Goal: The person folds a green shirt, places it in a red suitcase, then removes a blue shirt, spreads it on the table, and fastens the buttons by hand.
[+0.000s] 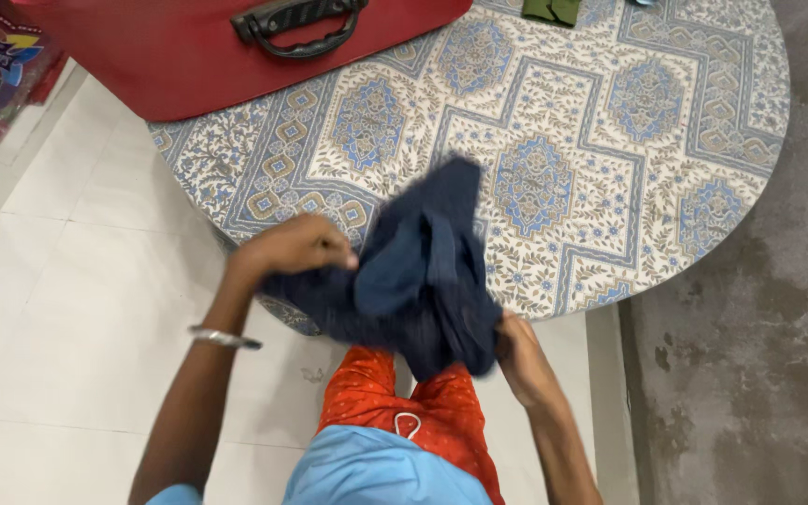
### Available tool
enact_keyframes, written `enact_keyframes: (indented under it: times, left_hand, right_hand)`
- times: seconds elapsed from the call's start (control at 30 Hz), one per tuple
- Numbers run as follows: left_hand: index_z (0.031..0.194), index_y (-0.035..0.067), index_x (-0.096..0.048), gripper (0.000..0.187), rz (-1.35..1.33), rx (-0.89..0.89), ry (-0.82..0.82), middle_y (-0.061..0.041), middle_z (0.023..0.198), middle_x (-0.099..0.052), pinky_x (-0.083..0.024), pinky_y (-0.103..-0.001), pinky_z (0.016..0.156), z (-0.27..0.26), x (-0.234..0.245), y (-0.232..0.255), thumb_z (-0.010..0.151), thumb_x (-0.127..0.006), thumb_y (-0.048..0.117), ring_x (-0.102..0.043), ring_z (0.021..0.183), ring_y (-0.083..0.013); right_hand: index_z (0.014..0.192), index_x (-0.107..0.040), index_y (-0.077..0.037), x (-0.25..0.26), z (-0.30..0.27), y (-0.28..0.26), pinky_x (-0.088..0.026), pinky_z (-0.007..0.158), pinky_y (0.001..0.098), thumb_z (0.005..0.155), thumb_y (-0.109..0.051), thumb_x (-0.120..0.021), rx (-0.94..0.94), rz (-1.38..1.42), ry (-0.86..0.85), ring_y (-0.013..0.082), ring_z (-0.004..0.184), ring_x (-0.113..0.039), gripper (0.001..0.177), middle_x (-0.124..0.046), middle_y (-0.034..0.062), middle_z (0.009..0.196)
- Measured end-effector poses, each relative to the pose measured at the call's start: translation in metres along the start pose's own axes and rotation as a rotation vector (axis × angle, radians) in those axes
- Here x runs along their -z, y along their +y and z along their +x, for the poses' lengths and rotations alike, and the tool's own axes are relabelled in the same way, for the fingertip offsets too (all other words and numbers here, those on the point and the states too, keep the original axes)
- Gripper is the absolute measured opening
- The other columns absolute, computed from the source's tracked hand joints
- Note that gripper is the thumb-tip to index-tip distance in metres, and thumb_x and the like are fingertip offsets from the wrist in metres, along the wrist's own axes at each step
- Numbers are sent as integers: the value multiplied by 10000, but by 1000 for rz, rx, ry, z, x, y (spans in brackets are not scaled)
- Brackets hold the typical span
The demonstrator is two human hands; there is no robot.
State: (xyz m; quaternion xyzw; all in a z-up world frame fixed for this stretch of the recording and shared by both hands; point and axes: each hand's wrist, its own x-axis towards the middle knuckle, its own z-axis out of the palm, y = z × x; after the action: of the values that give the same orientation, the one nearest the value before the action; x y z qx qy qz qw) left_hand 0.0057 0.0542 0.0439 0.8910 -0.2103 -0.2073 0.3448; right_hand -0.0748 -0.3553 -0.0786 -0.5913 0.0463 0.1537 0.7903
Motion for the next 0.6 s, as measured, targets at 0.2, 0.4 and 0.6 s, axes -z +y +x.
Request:
enact_keyframes:
  times: [0.2, 0.4, 0.6]
  left_hand:
    - [858, 60, -762, 237, -496, -459, 54, -9, 1005, -719, -531, -279, 828, -69, 16, 47, 937, -714, 279, -655, 925, -101]
    - [1025, 37, -634, 246, -884, -338, 500, 48, 1002, -585, -463, -239, 959, -50, 8, 60, 1100, -613, 270, -544, 985, -53]
    - [1089, 88, -626, 262, -1014, -297, 829, 81, 942, -567, -439, -202, 856, -20, 19, 37, 1127, -526, 328, -493, 887, -7]
  right_hand:
    - [1341, -563, 126, 64, -12, -7, -513, 979, 402, 942, -107, -573, -247, 312, -311, 277, 1084, -627, 462, -667, 211, 1217]
    - [1532, -388, -61, -37, -35, -112, -417, 1081, 336, 806, 6, -662, 35, -288, -154, 201, 1312, -516, 779, -464, 108, 1539]
    - [1470, -509, -3, -42, -36, -127, -473, 1108, 313, 886, 121, -504, 517, -589, -69, 201, 1292, -594, 597, -598, 143, 1422]
